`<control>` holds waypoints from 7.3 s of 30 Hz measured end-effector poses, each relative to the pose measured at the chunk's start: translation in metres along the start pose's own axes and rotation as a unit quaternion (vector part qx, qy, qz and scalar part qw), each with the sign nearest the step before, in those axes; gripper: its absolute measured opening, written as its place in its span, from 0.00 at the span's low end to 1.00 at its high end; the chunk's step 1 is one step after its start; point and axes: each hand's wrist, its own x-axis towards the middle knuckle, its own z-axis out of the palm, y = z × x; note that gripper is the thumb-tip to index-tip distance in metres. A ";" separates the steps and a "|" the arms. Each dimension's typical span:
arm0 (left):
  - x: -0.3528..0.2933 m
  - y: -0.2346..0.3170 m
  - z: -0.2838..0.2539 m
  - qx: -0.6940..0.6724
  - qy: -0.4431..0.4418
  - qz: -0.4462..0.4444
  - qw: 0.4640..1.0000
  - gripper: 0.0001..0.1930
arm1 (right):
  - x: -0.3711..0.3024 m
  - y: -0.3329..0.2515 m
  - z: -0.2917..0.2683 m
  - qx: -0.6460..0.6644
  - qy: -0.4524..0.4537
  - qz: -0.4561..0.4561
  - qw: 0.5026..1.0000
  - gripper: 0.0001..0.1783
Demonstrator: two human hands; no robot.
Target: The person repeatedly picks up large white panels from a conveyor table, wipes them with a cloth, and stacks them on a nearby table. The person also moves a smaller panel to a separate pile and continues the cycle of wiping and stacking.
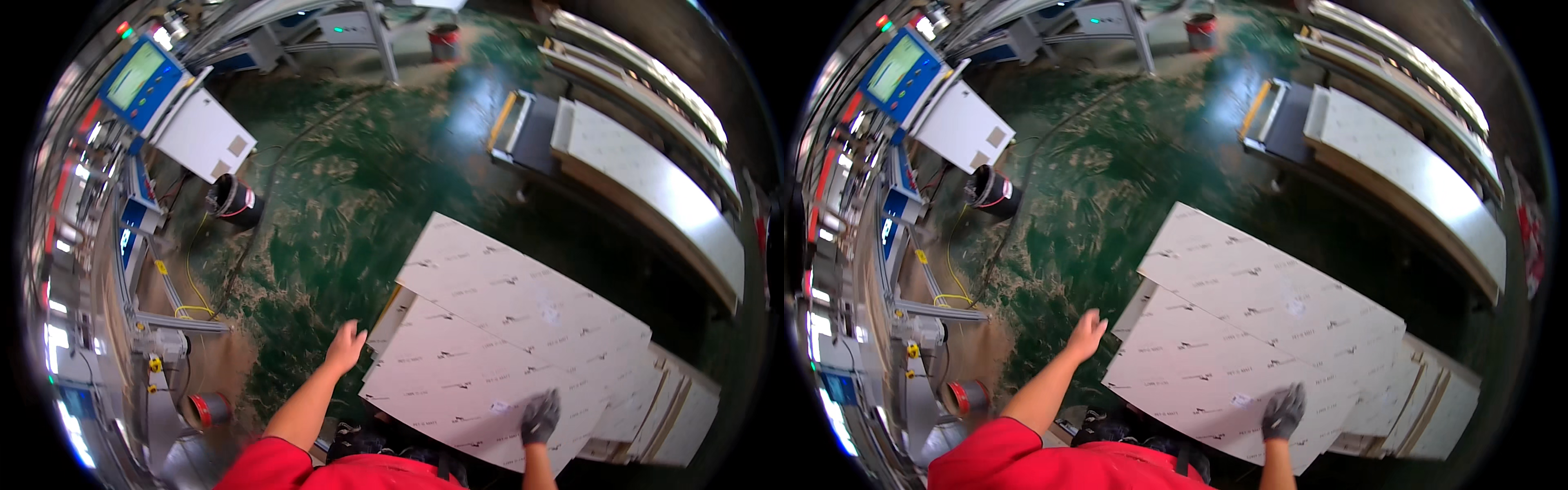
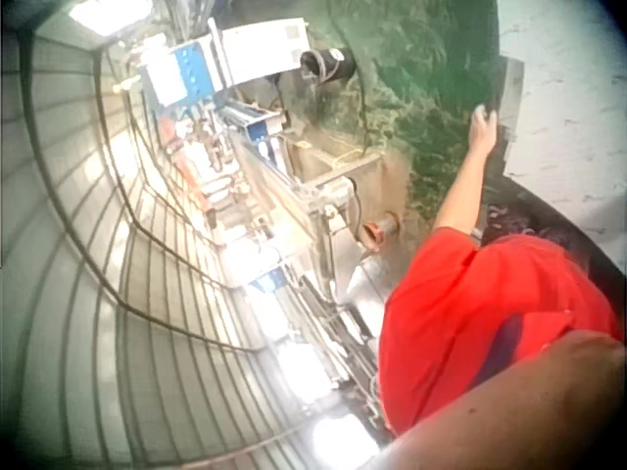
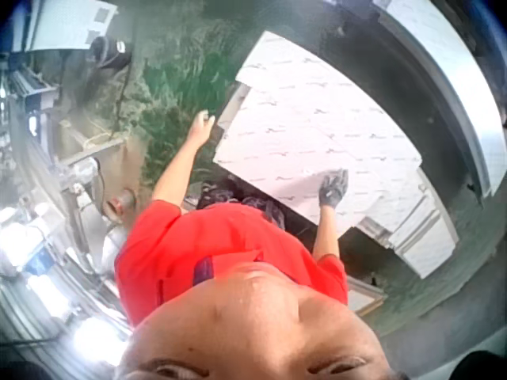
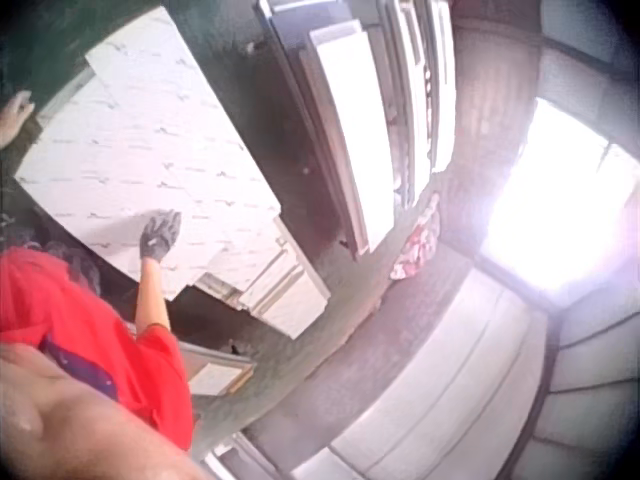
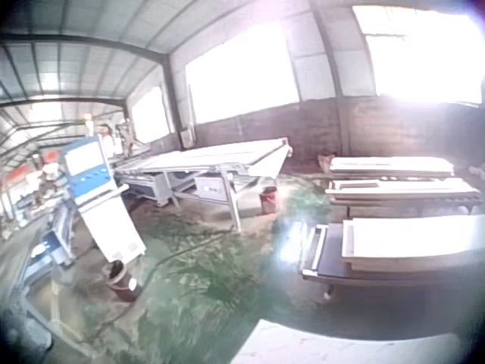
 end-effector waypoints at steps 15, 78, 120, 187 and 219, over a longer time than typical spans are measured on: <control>-0.288 -0.314 -0.148 -0.263 -0.082 -0.389 0.879 0.14 | -0.076 -0.223 0.050 -0.004 -0.060 -0.033 0.998 0.37; -0.542 -0.628 -0.309 -0.157 0.266 -0.540 0.783 0.19 | -0.261 -1.130 0.342 0.212 -0.539 -0.468 0.668 0.21; -0.967 -1.023 -0.550 -0.573 0.482 -0.572 0.336 0.15 | -0.915 -1.637 0.345 0.260 -0.272 -0.821 0.429 0.24; -1.332 -1.162 -0.527 -0.622 0.484 -0.555 0.268 0.14 | -1.363 -1.681 0.300 -0.089 -0.137 -0.883 0.440 0.22; -1.386 -1.093 -0.495 -0.506 0.644 -0.567 0.092 0.13 | -1.496 -1.458 0.565 -0.048 -0.780 -0.247 0.573 0.18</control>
